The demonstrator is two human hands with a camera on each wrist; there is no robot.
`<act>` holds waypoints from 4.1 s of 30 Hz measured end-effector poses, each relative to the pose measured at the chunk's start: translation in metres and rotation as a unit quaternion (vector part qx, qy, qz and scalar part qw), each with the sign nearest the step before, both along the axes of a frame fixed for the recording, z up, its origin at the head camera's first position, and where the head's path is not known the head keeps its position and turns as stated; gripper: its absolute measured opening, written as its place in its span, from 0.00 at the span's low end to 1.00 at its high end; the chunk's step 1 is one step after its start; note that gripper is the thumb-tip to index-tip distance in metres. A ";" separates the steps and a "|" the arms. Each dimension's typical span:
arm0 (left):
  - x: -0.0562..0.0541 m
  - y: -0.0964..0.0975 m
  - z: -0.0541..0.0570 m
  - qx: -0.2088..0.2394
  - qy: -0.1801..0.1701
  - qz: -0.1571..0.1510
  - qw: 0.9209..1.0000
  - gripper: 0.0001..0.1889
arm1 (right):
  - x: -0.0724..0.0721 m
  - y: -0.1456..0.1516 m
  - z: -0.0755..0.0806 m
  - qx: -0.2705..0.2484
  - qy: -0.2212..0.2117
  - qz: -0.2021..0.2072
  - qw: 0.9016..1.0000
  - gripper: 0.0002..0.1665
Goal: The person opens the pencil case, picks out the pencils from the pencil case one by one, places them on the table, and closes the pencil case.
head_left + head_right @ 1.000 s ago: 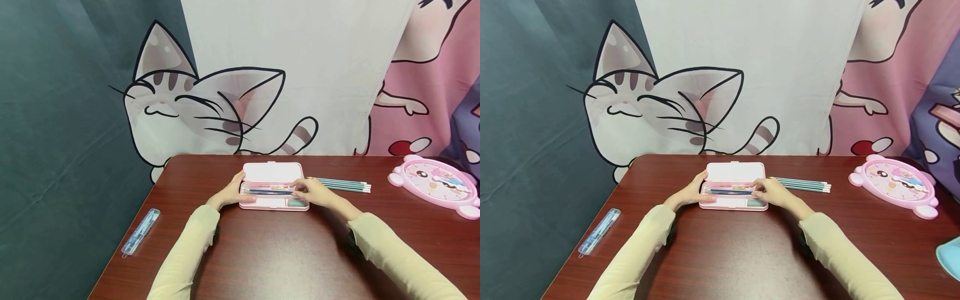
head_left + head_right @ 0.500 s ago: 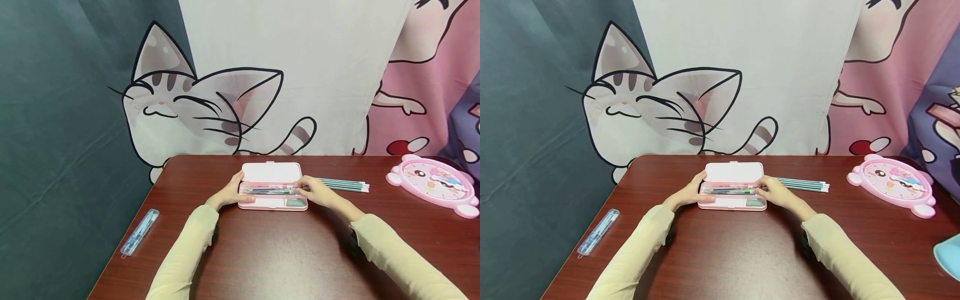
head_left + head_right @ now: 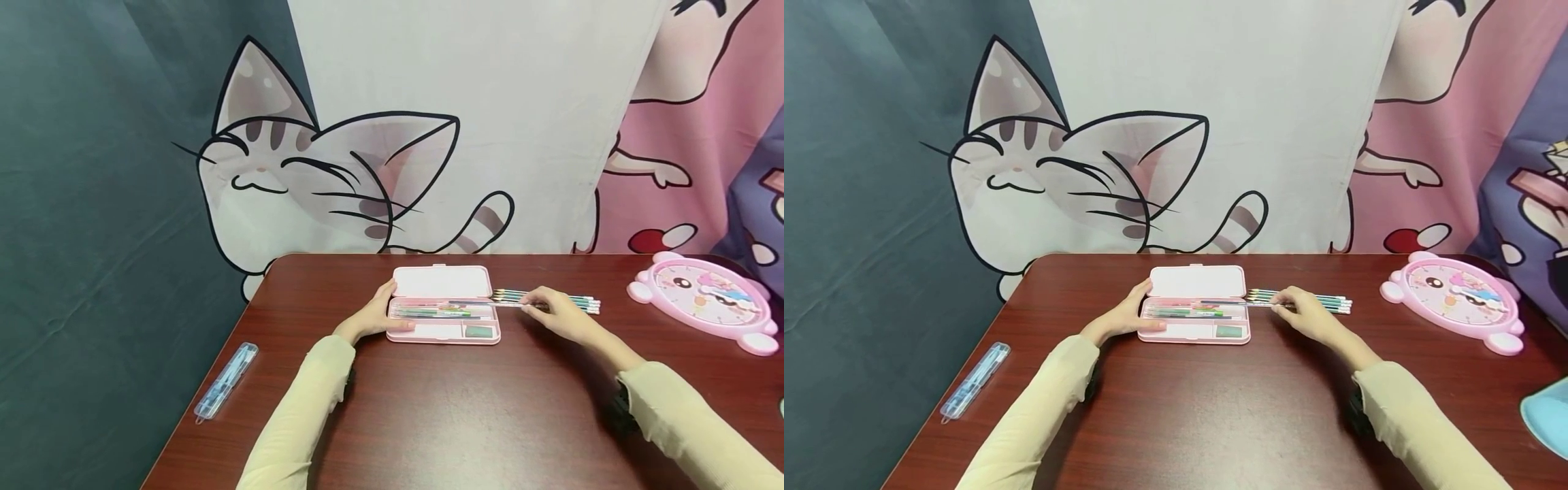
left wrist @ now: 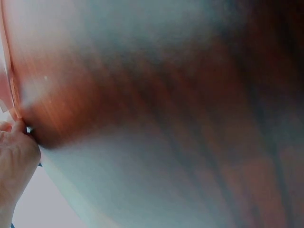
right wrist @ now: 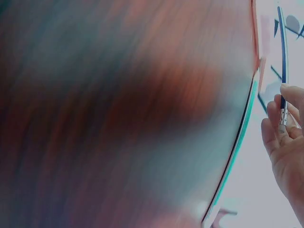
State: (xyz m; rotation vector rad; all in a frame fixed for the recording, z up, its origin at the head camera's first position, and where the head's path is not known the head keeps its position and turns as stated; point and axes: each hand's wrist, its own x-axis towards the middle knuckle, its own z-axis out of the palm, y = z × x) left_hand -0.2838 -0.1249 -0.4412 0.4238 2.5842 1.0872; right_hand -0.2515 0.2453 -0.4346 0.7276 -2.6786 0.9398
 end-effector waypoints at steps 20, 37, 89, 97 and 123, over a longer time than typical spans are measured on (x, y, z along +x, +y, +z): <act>-0.001 0.000 -0.002 0.004 0.008 -0.002 1.000 0.55 | 0.020 0.093 -0.008 0.003 0.002 -0.092 0.996 0.06; -0.001 0.000 0.000 -0.005 0.001 0.001 1.000 0.56 | 0.013 0.094 -0.012 0.017 0.062 -0.091 0.994 0.10; 0.000 -0.001 -0.004 0.007 -0.010 0.006 1.000 0.55 | -0.007 -0.063 0.008 0.096 -0.018 0.103 0.990 0.10; 0.000 -0.002 -0.003 0.003 -0.006 0.003 1.000 0.55 | -0.007 -0.059 0.002 0.060 0.017 0.093 0.994 0.06; 0.000 -0.001 -0.001 -0.004 -0.004 0.002 1.000 0.56 | 0.028 0.093 0.003 -0.006 0.013 -0.102 0.995 0.11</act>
